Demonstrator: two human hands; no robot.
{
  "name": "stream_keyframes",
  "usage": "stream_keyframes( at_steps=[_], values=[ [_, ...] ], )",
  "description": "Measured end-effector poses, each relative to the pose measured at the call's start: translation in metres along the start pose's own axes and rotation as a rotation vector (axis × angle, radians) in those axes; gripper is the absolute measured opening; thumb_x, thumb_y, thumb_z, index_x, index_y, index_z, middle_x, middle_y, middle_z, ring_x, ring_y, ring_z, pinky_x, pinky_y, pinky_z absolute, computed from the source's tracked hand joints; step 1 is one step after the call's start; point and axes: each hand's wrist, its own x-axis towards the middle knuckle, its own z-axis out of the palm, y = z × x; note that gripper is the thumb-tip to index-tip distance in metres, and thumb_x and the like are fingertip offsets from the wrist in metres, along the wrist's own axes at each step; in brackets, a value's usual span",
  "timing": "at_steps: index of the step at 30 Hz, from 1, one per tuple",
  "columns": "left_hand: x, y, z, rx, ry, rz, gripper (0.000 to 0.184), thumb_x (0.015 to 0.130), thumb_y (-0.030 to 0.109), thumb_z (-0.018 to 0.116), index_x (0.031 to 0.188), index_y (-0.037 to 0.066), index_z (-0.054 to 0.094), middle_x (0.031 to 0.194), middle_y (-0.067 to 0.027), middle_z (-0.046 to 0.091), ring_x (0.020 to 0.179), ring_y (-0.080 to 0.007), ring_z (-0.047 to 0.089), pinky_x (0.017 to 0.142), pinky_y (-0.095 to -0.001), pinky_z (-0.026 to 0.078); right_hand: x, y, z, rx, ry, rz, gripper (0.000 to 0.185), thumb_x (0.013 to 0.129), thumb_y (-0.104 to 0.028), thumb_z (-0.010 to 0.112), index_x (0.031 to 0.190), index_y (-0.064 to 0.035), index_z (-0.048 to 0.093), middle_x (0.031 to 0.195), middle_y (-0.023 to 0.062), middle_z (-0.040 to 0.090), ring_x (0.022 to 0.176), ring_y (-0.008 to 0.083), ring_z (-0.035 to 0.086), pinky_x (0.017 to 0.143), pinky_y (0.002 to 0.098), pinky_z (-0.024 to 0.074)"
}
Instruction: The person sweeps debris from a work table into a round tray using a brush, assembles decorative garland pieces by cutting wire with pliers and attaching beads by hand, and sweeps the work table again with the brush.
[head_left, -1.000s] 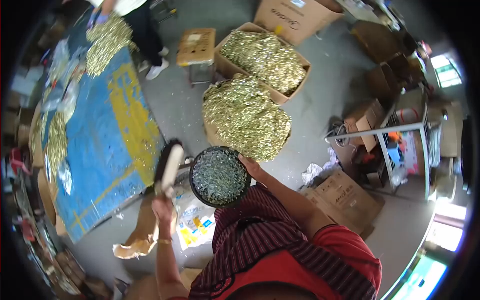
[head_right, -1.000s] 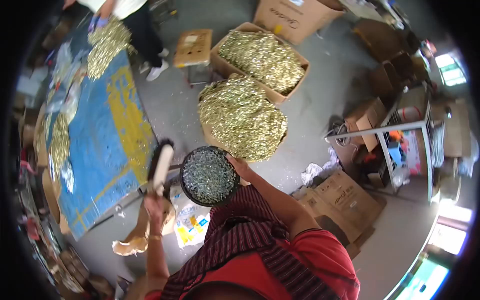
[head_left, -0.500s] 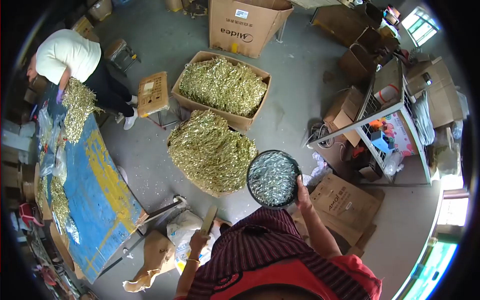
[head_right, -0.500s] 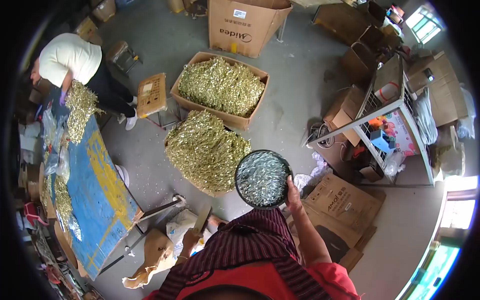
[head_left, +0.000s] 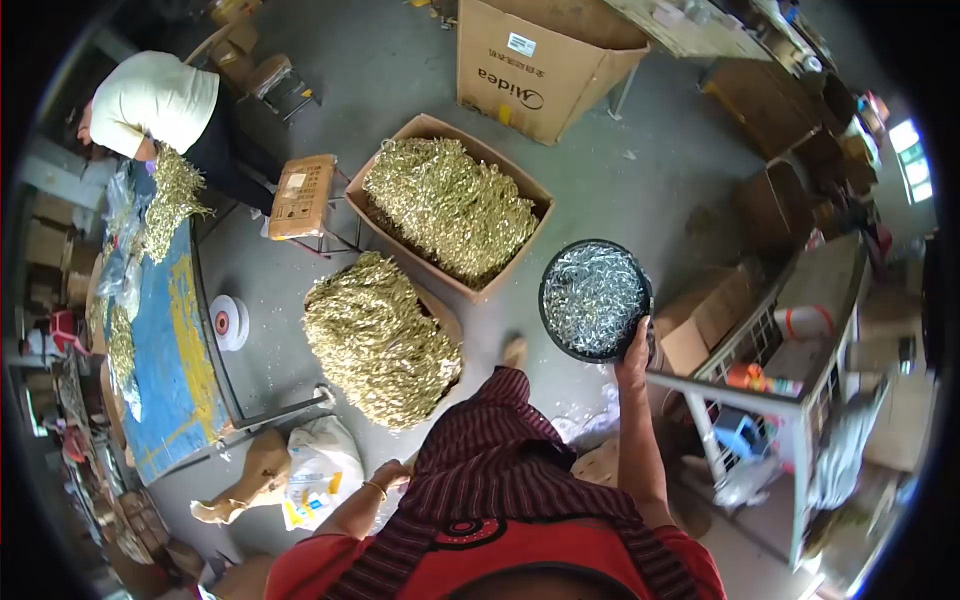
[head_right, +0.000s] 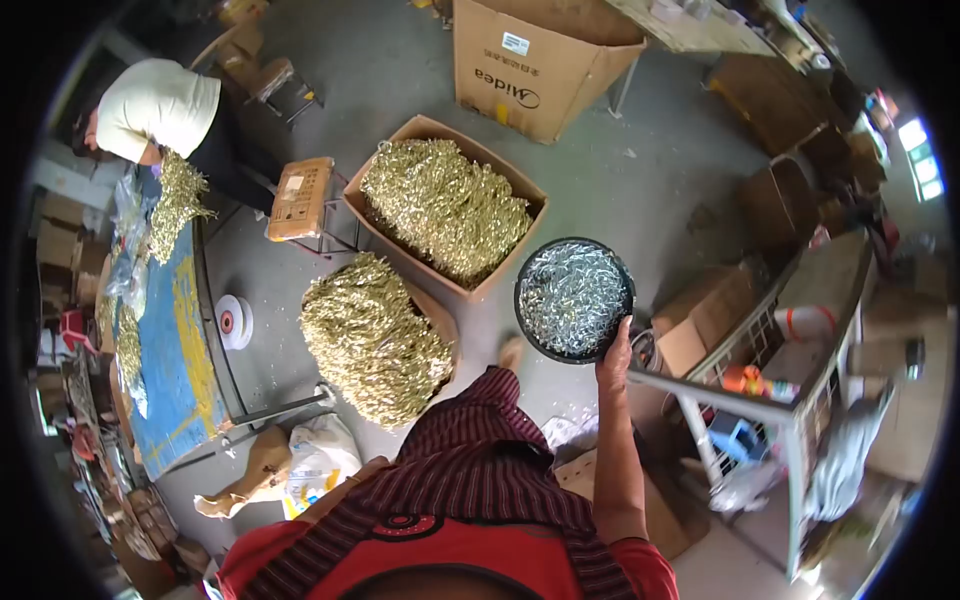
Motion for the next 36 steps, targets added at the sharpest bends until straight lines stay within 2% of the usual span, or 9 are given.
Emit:
stream_keyframes(
  at_steps=[2,10,15,17,18,21,25,28,36],
  values=[
    [-0.008,0.072,-0.025,-0.152,-0.028,-0.298,0.039,0.070,0.044,0.064,0.071,0.005,0.067,0.063,-0.0130,0.063,0.053,-0.0249,0.061,0.051,-0.0352,0.047,0.047,-0.022,0.009,0.006,0.008,0.030,0.064,0.090,-0.051,0.041,0.127,0.0015,0.041,0.127,0.0086,0.047,0.111,0.0207,0.047,0.097,0.0338,0.0365],
    [0.044,0.281,-0.173,-0.117,-0.049,-0.023,0.041,0.071,0.046,0.063,0.073,0.004,0.067,0.061,-0.0129,0.062,0.051,-0.0248,0.060,0.050,-0.0358,0.047,0.227,-0.122,0.014,-0.038,-0.050,0.070,0.069,0.089,-0.054,0.040,0.133,-0.0014,0.035,0.133,0.0084,0.040,0.117,0.0225,0.041,0.101,0.0346,0.0310],
    [0.074,0.373,-0.273,-0.004,0.302,-0.148,0.046,0.075,0.048,0.062,0.080,0.003,0.067,0.065,-0.0145,0.063,0.054,-0.0252,0.062,0.052,-0.0360,0.050,0.329,-0.182,0.060,-0.041,-0.149,0.121,0.066,0.090,-0.053,0.038,0.135,-0.0041,0.032,0.135,0.0089,0.038,0.119,0.0247,0.041,0.101,0.0367,0.0311],
    [0.172,0.332,-0.280,-0.075,0.026,-0.030,0.042,0.083,0.039,0.059,0.104,0.003,0.057,0.077,-0.0127,0.061,0.055,-0.0179,0.055,0.047,-0.0336,0.047,0.360,-0.207,0.103,-0.091,-0.214,0.102,0.063,0.091,-0.049,0.038,0.134,-0.0026,0.033,0.134,0.0094,0.040,0.120,0.0248,0.041,0.100,0.0367,0.0328],
    [0.135,0.383,-0.307,-0.236,0.208,-0.108,0.041,0.081,0.041,0.060,0.085,0.001,0.065,0.069,-0.0140,0.064,0.057,-0.0232,0.063,0.052,-0.0355,0.051,0.385,-0.213,0.113,-0.131,-0.262,0.116,0.063,0.092,-0.049,0.037,0.133,-0.0020,0.034,0.134,0.0094,0.039,0.120,0.0248,0.041,0.100,0.0365,0.0332],
    [0.141,0.453,-0.348,-0.542,0.116,-0.297,0.039,0.081,0.037,0.062,0.102,0.004,0.062,0.078,-0.0115,0.063,0.066,-0.0184,0.061,0.056,-0.0343,0.053,0.454,-0.246,0.187,-0.146,-0.382,0.202,0.062,0.092,-0.047,0.039,0.133,-0.0007,0.034,0.133,0.0109,0.040,0.117,0.0257,0.044,0.097,0.0361,0.0366],
    [0.105,0.550,-0.382,-0.599,0.222,-0.207,0.048,0.075,0.051,0.064,0.077,0.003,0.064,0.062,-0.0086,0.059,0.051,-0.0181,0.055,0.049,-0.0304,0.048,0.524,-0.263,0.266,-0.230,-0.497,0.382,0.062,0.092,-0.046,0.041,0.133,0.0002,0.033,0.131,0.0115,0.042,0.115,0.0259,0.046,0.095,0.0366,0.0389],
    [0.096,0.598,-0.401,-0.645,0.041,-0.253,0.049,0.070,0.052,0.068,0.072,0.003,0.062,0.058,-0.0066,0.054,0.047,-0.0150,0.047,0.043,-0.0311,0.038,0.564,-0.264,0.334,-0.270,-0.628,0.424,0.063,0.091,-0.047,0.041,0.131,0.0018,0.035,0.129,0.0120,0.044,0.112,0.0246,0.049,0.092,0.0366,0.0418],
    [0.142,0.594,-0.472,-0.786,0.075,-0.135,0.057,0.067,0.059,0.068,0.073,0.003,0.062,0.056,-0.0047,0.052,0.047,-0.0145,0.048,0.044,-0.0314,0.040,0.640,-0.212,0.533,-0.266,-0.795,0.458,0.058,0.092,-0.046,0.038,0.129,-0.0010,0.039,0.123,0.0095,0.049,0.107,0.0231,0.052,0.091,0.0348,0.0434]
  ],
)
